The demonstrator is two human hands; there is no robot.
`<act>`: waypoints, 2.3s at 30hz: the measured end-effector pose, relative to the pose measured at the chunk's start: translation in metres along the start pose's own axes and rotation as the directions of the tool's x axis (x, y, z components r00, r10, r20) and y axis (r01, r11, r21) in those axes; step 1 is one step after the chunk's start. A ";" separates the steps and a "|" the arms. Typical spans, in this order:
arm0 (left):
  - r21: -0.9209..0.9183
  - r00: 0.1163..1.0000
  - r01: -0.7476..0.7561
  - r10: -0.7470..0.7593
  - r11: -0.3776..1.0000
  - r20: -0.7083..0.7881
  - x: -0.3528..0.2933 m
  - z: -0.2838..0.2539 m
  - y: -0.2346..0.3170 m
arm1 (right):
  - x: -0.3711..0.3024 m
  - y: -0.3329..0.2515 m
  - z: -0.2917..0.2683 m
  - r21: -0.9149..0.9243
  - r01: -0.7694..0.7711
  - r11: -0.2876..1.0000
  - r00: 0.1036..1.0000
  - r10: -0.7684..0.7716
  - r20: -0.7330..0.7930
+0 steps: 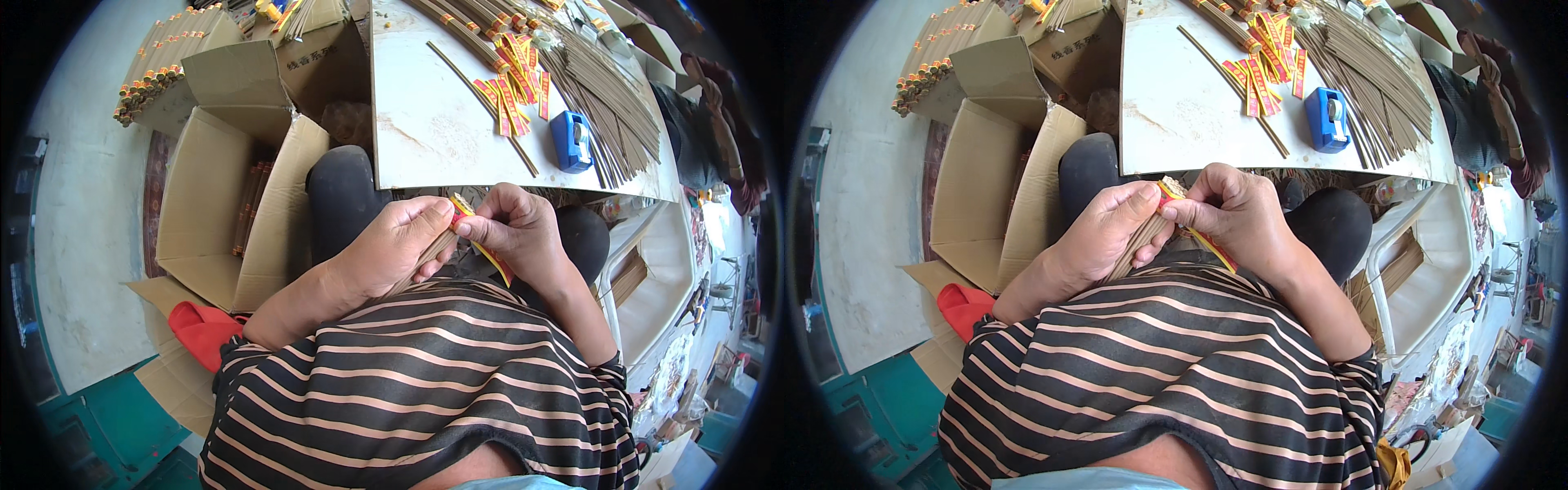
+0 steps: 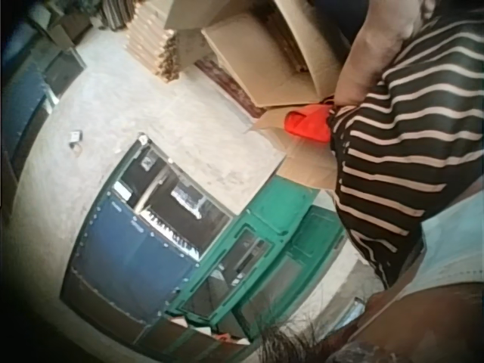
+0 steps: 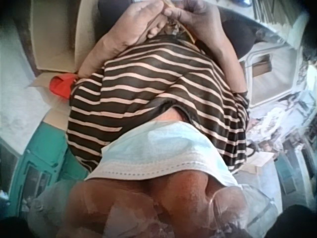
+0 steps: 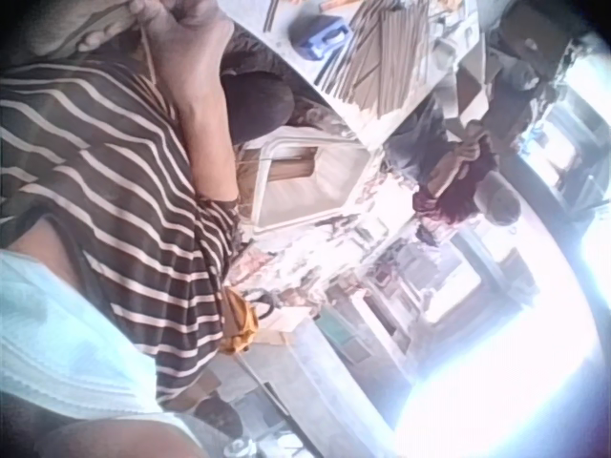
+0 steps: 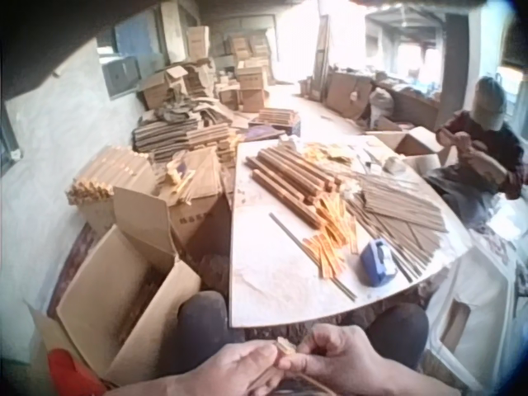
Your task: The person gathers thin wooden sticks, aligns them into bundles, and secures each bundle with a red and yellow paper band. The person places completed bundles into a cardboard box and repeats the process.
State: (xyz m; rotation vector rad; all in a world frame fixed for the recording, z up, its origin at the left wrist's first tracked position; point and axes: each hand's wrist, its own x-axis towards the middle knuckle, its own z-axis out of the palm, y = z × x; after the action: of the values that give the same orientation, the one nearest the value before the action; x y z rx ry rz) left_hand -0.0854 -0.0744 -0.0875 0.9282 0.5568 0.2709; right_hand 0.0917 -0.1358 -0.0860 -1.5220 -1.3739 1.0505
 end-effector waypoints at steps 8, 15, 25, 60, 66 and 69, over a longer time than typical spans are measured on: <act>0.228 0.991 -0.053 0.079 0.972 -0.108 -0.001 0.007 -0.001 | 0.013 0.012 0.001 -0.125 0.250 0.960 0.945 -0.270 -0.182; 0.493 0.944 -0.159 0.278 0.855 -0.177 0.000 0.019 -0.010 | -0.009 -0.016 -0.003 0.101 -0.197 0.975 0.980 0.198 0.005; 0.577 0.950 -0.160 0.283 0.801 -0.130 0.000 0.023 -0.021 | -0.016 -0.009 -0.009 0.215 -0.252 0.944 0.962 0.219 0.166; 0.088 0.977 -0.093 0.074 0.992 0.198 0.007 0.011 -0.017 | 0.003 0.000 -0.028 0.173 0.194 0.966 0.905 -0.244 0.347; -0.019 0.962 -0.057 0.060 0.998 0.267 0.007 0.008 -0.019 | 0.003 0.000 -0.032 0.024 0.423 0.906 0.844 -0.404 0.354; -0.116 0.957 0.024 0.011 0.993 0.291 0.007 0.007 -0.019 | 0.002 0.003 -0.032 0.053 0.460 0.886 0.819 -0.447 0.360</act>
State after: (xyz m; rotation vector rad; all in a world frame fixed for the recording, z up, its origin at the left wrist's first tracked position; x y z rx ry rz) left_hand -0.0758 -0.0865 -0.1018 0.8324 0.2686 0.1553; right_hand 0.1230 -0.1355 -0.0782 -0.9639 -1.9077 1.0281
